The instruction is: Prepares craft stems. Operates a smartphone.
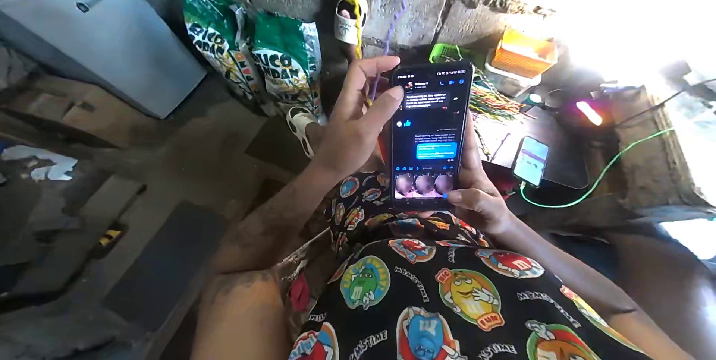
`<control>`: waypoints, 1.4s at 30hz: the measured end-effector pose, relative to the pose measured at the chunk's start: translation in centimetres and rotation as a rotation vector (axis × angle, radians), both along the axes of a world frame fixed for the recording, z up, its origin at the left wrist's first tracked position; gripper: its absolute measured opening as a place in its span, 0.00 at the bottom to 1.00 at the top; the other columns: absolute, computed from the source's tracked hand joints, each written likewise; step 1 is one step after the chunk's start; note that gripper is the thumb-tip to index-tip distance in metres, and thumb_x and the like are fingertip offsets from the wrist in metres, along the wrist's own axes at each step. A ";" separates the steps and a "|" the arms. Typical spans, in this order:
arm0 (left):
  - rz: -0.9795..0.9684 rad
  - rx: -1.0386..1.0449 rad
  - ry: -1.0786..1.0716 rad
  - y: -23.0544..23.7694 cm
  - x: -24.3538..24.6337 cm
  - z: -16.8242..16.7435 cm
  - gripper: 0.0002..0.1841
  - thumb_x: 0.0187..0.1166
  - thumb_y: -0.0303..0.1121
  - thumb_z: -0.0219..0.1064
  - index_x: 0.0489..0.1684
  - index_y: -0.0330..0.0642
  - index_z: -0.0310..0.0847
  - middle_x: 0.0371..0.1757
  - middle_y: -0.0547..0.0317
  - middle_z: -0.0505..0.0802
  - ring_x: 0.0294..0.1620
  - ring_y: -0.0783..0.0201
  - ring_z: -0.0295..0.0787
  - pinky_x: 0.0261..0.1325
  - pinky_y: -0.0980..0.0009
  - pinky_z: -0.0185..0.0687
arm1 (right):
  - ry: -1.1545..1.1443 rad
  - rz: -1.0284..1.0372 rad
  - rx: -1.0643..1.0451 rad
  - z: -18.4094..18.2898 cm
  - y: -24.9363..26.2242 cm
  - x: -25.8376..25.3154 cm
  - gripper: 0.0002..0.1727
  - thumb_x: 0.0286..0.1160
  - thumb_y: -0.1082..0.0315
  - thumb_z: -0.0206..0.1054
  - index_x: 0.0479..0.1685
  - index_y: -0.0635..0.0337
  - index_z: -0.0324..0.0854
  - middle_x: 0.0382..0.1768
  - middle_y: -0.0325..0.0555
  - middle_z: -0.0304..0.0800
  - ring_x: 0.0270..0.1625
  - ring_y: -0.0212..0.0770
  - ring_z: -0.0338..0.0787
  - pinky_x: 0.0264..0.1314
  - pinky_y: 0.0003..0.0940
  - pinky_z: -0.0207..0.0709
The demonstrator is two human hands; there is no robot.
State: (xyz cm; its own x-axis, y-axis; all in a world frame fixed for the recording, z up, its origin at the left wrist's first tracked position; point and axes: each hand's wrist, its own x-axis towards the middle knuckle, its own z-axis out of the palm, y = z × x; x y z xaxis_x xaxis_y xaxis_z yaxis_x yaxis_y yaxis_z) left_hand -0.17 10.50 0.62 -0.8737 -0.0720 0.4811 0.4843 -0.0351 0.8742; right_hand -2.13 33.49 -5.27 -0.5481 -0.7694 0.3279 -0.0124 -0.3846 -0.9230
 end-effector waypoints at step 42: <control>-0.168 -0.330 0.071 0.2 1.4 0.0 0.37 0.82 0.27 0.58 0.92 0.36 0.47 0.79 0.48 0.75 0.42 0.74 0.82 0.40 0.80 0.80 | 0.066 -0.095 -0.087 3.7 0.3 -0.4 0.65 0.61 0.66 0.68 0.93 0.39 0.15 0.75 0.42 0.72 0.63 0.38 0.88 0.43 0.35 0.92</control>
State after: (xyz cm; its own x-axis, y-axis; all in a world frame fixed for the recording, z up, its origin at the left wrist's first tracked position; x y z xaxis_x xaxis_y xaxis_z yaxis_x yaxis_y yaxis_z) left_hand 1.23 10.73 0.63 -0.8240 0.2382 0.5141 0.5552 0.1587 0.8164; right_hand -2.56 33.75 -1.61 -0.5920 -0.6820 0.4294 -0.1126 -0.4576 -0.8820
